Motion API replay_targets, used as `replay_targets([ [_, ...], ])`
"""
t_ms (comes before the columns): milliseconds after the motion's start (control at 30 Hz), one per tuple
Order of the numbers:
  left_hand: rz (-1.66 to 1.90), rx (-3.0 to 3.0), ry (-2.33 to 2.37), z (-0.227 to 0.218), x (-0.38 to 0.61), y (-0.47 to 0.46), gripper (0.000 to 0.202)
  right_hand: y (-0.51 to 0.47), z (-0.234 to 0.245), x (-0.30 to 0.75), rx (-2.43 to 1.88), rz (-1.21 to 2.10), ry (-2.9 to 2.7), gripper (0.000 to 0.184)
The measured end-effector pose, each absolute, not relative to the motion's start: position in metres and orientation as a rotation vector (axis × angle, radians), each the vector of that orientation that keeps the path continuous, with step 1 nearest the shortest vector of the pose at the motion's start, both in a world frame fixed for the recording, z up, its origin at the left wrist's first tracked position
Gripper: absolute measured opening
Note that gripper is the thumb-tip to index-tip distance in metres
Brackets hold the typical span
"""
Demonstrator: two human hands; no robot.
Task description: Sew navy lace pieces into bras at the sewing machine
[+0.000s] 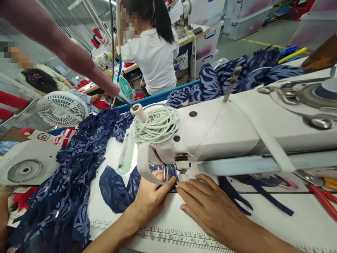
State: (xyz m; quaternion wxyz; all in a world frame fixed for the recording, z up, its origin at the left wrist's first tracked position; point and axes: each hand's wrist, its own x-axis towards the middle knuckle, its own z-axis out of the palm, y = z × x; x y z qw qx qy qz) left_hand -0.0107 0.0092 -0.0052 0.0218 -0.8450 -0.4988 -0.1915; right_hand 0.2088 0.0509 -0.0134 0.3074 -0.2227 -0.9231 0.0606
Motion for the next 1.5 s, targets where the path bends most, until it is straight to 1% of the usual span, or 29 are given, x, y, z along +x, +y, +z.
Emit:
replay_targets([
  [133, -0.508, -2.656, -1.533, 0.003, -0.012, 0.026, 0.033, 0.056, -0.012, 0.206, -0.614, 0.120, -2.471, 0.033],
  [200, -0.479, -2.553, -1.575, 0.004, -0.004, 0.024, 0.031, 0.056, -0.011, 0.205, -0.601, 0.120, -2.472, 0.035],
  [333, -0.462, -2.297, -1.577, 0.001, 0.007, 0.011, 0.028, 0.052, -0.007, 0.208, -0.645, 0.048, -2.447, 0.032],
  [433, -0.512, -2.392, -1.596, 0.003, 0.002, 0.006, 0.030, 0.048, -0.006, 0.210, -0.701, -0.013, -2.440, 0.032],
  [533, -0.574, -2.426, -1.639, 0.011, -0.004, 0.007, 0.029, 0.045, -0.009, 0.209, -0.674, 0.039, -2.472, 0.030],
  [633, -0.527, -2.424, -1.536, 0.015, -0.002, 0.007, 0.029, 0.045, -0.013, 0.206, -0.639, 0.097, -2.485, 0.028],
  [767, -0.535, -2.463, -1.548, 0.011, 0.003, 0.004, 0.031, 0.044, -0.014, 0.205, -0.640, 0.078, -2.457, 0.028],
  [933, -0.492, -2.374, -1.456, 0.004, 0.005, 0.005, 0.026, 0.044, -0.014, 0.205, -0.677, 0.062, -2.439, 0.029],
  [1033, -0.488, -2.351, -1.444, 0.002, 0.002, 0.015, 0.025, 0.047, -0.017, 0.205, -0.691, 0.060, -2.424, 0.033],
  [1167, -0.402, -2.390, -1.438, -0.002, -0.001, 0.030, 0.020, 0.054, -0.023, 0.202, -0.684, 0.048, -2.527, 0.040],
  [1267, -0.328, -2.348, -1.438, -0.003, 0.002, 0.032, 0.018, 0.056, -0.027, 0.202, -0.652, 0.007, -2.567, 0.039],
  [1367, -0.292, -2.268, -1.439, -0.002, 0.005, 0.026, 0.022, 0.057, -0.026, 0.212, -0.666, -0.072, -2.580, 0.035],
  [1500, -0.313, -2.292, -1.499, -0.001, 0.001, 0.018, 0.034, 0.062, -0.010, 0.233, -0.776, -0.271, -2.580, 0.041],
])
